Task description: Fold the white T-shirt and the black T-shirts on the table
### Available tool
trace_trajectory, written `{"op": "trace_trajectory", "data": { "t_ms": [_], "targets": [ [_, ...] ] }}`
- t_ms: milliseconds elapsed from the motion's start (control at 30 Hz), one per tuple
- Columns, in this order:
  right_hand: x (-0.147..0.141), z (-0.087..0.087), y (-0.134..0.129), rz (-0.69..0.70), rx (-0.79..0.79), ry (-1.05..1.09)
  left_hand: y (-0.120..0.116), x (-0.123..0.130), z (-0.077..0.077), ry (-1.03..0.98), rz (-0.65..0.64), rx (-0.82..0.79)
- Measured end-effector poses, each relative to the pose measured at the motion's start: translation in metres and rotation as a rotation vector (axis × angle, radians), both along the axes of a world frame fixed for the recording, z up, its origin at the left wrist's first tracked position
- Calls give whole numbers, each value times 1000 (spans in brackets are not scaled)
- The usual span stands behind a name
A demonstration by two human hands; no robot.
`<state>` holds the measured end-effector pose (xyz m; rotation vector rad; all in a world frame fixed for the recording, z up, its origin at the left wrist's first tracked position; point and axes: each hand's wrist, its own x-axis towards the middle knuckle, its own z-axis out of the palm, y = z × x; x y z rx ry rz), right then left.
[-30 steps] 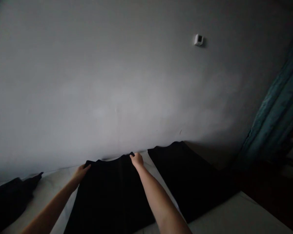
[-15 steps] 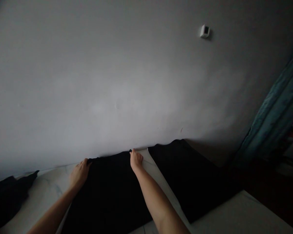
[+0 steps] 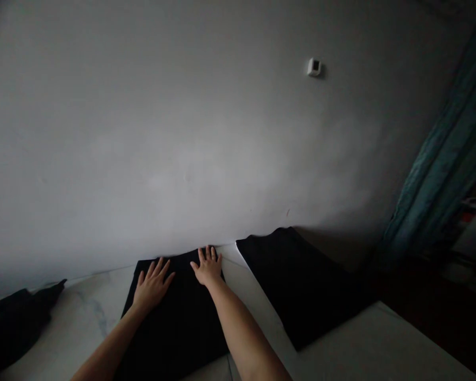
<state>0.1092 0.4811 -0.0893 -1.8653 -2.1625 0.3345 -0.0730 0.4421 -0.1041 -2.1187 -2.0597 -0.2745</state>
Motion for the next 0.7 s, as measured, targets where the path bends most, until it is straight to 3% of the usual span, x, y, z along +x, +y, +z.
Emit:
{"op": "trace_trajectory", "data": {
  "t_ms": [167,367,467,567,700],
  "targets": [
    [9,-5,1,8,69,12,6,-25,-2,-54,125,-19],
    [-3,23,-20,-6,-58,-40,-7,0,20,-57,180,-145],
    [-20,25,-56,-4,-12,-26,-35,25,21,-38,109,-123],
    [-29,14,-104,61,39,14,-76,42,12,4,-45,-76],
    [-13,0,-155,52,111,52,-126,34,2,48,-117,-44]
  ]
}}
